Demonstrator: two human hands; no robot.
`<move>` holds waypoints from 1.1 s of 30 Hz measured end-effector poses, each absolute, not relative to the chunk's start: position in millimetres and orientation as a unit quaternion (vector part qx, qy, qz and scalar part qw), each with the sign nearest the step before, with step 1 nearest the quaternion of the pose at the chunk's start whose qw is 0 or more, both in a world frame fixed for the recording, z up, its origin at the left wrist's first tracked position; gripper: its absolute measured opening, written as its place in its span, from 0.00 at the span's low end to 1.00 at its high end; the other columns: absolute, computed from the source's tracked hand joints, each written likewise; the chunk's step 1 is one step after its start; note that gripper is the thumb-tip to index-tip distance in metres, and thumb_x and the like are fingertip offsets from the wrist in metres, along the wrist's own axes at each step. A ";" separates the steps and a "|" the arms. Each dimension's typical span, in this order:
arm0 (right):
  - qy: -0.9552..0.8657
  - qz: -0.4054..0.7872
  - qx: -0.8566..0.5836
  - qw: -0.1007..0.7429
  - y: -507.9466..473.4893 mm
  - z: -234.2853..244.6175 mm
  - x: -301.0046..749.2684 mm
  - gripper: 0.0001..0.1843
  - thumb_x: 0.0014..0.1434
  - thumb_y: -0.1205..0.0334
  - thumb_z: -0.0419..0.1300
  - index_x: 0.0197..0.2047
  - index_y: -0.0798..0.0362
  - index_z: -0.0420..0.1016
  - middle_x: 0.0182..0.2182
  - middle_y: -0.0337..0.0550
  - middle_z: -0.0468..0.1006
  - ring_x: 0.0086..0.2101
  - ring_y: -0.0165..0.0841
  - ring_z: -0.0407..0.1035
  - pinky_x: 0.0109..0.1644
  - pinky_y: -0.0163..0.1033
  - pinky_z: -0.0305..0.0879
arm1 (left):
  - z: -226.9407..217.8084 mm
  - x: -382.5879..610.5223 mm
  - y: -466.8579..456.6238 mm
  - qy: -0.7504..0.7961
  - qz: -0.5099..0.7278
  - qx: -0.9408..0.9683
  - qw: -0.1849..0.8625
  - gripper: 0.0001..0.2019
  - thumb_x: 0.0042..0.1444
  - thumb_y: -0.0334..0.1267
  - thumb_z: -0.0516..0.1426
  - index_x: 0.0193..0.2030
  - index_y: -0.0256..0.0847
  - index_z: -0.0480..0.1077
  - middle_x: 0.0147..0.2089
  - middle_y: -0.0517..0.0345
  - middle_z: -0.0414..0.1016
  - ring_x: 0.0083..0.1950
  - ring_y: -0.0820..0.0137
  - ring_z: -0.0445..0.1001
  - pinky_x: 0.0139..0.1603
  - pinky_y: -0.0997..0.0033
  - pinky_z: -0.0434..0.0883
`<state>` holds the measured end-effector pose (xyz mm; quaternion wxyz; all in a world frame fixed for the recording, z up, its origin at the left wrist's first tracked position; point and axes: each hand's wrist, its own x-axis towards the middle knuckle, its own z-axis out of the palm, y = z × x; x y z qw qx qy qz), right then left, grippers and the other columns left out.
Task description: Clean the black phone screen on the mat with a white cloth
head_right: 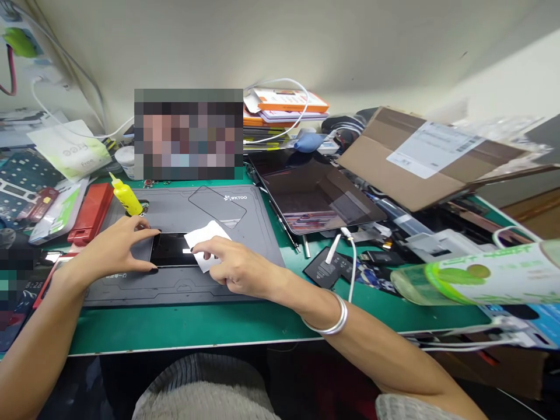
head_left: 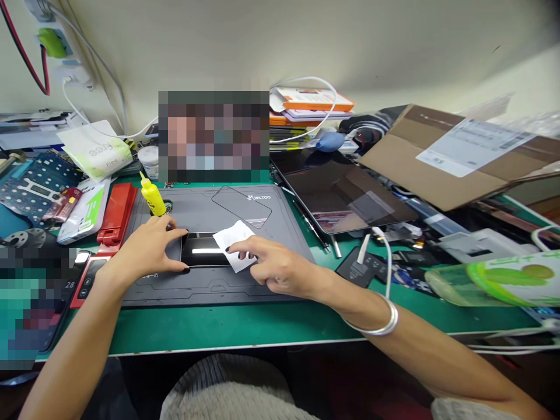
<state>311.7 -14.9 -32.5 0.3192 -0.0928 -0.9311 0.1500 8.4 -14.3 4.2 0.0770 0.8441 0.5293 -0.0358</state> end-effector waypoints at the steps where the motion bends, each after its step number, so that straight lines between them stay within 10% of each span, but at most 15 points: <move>1: -0.930 0.151 -0.091 0.321 -15.1 -32.9 311.7 0.18 0.52 0.83 0.49 0.17 0.54 0.62 0.51 0.54 0.73 0.42 0.34 0.69 0.41 0.41 0.73 | 4.1 8.3 -14.3 0.529 -0.037 0.844 0.076 0.33 0.48 0.57 0.65 0.59 0.44 0.72 0.57 0.45 0.68 0.56 0.52 0.68 0.58 0.52 0.68; 33: -0.929 0.094 -0.112 0.339 -14.7 -31.6 311.0 0.20 0.54 0.83 0.49 0.17 0.54 0.62 0.50 0.50 0.73 0.41 0.35 0.68 0.41 0.43 0.71 | 3.4 7.9 -14.8 0.531 -0.027 0.843 0.086 0.33 0.48 0.58 0.64 0.59 0.44 0.72 0.56 0.46 0.67 0.56 0.51 0.67 0.58 0.51 0.67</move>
